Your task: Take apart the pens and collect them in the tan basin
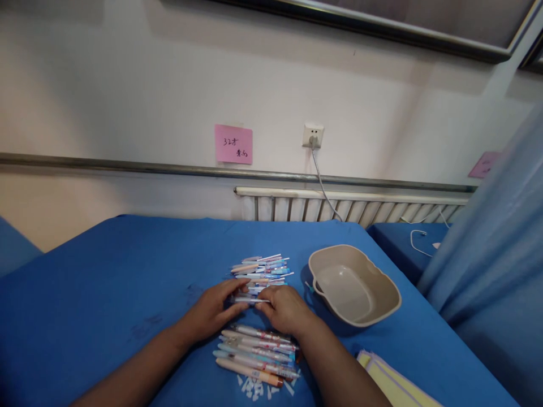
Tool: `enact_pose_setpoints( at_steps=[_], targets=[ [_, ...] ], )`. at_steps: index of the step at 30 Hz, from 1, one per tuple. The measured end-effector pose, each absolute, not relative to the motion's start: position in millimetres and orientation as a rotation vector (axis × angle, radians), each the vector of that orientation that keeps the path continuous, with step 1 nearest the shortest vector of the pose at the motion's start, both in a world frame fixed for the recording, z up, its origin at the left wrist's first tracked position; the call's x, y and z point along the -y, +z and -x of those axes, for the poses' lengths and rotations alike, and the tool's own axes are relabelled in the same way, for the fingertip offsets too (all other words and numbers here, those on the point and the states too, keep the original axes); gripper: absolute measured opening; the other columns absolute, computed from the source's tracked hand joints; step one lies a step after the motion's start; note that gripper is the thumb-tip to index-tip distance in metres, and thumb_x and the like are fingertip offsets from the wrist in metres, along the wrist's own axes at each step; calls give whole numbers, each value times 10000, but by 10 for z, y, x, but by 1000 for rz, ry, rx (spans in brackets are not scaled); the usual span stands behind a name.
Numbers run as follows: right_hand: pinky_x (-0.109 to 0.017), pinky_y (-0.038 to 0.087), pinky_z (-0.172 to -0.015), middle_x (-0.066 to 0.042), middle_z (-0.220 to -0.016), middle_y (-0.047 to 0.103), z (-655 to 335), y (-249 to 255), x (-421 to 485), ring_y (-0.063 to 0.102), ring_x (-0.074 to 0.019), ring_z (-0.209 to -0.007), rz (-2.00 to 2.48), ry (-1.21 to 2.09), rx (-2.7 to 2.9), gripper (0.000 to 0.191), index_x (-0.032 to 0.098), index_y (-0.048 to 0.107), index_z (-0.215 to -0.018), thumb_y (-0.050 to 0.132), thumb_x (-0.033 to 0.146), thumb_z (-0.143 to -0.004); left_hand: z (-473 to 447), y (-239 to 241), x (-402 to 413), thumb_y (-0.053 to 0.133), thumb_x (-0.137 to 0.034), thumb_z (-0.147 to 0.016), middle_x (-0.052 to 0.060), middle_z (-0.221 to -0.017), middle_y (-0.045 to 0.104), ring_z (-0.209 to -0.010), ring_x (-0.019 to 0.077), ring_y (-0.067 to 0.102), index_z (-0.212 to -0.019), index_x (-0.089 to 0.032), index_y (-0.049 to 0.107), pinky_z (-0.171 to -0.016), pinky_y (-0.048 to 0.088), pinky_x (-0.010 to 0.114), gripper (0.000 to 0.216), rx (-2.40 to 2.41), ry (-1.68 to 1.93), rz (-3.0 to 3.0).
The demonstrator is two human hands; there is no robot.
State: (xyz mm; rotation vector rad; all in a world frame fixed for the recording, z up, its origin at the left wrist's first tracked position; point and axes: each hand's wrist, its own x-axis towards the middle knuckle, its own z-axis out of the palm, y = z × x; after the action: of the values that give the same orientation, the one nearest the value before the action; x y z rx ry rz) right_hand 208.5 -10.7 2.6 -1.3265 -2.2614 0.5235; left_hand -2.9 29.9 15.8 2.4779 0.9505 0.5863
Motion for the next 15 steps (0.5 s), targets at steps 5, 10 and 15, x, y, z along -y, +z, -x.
enact_pose_setpoints(
  at_steps=[5, 10, 15],
  targets=[
    [-212, 379, -720, -26, -882, 674, -2134, 53, 90, 593, -147, -835, 1393, 507, 2287, 219, 209, 638, -876, 461, 338, -886, 46, 162, -314, 395, -260, -911, 52, -1039, 632, -968, 195, 561, -1078, -235, 569, -861, 432, 319, 242, -864, 497, -2584],
    [-211, 369, -730, -35, -913, 669, -2213, 36, 61, 591, -146, -859, 1459, 496, 2250, 226, 204, 625, -892, 434, 324, -899, 95, 200, -378, 399, -246, -891, 56, -950, 613, -891, 205, 554, -997, -202, 556, -808, 431, 320, 195, -1057, 531, -2573],
    [-224, 349, -654, -42, -821, 662, -2250, 8, 33, 584, -156, -768, 1604, 442, 2121, 204, 187, 604, -846, 447, 312, -884, 73, 224, -344, 408, -230, -879, 48, -968, 612, -903, 204, 550, -1003, -207, 547, -807, 422, 314, 188, -1027, 482, -2580]
  ],
)
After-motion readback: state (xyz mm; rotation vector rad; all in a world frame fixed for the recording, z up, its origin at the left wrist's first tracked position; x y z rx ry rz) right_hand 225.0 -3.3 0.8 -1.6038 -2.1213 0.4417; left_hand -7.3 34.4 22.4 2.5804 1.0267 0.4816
